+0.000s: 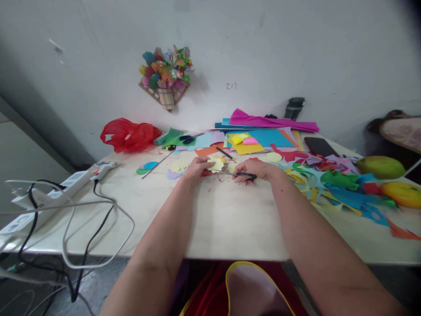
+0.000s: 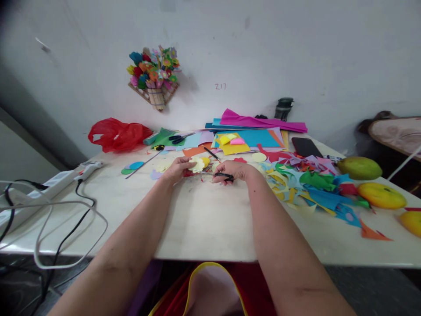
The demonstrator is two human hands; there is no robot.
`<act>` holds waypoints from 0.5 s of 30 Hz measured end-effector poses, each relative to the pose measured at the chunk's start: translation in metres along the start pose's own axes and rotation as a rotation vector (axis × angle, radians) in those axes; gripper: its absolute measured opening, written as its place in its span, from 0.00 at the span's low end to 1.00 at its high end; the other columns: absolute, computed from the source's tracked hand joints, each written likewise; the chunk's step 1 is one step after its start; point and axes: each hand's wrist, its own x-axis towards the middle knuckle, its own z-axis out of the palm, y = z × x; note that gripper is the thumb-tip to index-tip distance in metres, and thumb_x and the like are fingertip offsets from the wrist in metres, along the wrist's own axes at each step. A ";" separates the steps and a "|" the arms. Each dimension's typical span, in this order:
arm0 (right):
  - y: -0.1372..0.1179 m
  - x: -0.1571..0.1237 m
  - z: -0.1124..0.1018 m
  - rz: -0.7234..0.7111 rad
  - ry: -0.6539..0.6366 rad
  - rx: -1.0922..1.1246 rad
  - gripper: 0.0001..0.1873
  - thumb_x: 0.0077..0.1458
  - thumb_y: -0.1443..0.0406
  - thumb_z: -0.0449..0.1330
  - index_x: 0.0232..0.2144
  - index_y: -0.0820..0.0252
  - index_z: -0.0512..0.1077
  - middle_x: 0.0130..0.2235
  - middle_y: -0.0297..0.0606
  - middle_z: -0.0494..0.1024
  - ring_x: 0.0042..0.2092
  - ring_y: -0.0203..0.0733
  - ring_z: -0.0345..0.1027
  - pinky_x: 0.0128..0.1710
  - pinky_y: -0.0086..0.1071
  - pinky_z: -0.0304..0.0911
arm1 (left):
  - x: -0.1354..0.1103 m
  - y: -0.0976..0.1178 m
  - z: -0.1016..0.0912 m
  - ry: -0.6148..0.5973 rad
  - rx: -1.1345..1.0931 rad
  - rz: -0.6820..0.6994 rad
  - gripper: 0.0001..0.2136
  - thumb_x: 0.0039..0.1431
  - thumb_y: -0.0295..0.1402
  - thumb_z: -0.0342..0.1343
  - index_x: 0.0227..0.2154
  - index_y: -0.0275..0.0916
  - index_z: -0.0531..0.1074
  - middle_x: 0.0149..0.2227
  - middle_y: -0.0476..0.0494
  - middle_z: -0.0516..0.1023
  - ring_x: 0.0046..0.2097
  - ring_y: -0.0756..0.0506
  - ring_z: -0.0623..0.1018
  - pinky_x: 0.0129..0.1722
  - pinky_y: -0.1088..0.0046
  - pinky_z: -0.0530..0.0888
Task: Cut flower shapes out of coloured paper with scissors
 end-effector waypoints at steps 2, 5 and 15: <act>0.001 0.001 0.000 -0.001 -0.004 0.012 0.18 0.38 0.56 0.71 0.28 0.62 0.74 0.20 0.31 0.73 0.19 0.30 0.61 0.19 0.25 0.53 | -0.001 0.001 0.001 -0.011 0.005 0.000 0.16 0.35 0.35 0.72 0.24 0.33 0.73 0.26 0.45 0.77 0.26 0.49 0.76 0.28 0.73 0.74; 0.001 0.002 0.001 0.000 -0.007 0.020 0.18 0.38 0.56 0.71 0.28 0.62 0.74 0.20 0.32 0.73 0.19 0.30 0.61 0.19 0.24 0.53 | -0.002 0.003 0.002 -0.028 0.012 0.004 0.16 0.35 0.36 0.72 0.24 0.33 0.73 0.26 0.45 0.77 0.26 0.49 0.76 0.28 0.73 0.74; 0.000 0.003 0.002 0.003 0.002 0.013 0.19 0.37 0.55 0.72 0.28 0.62 0.74 0.20 0.31 0.73 0.19 0.29 0.60 0.19 0.24 0.53 | -0.002 0.001 0.002 -0.011 0.016 0.014 0.16 0.35 0.36 0.72 0.23 0.33 0.73 0.26 0.45 0.76 0.27 0.49 0.76 0.28 0.73 0.74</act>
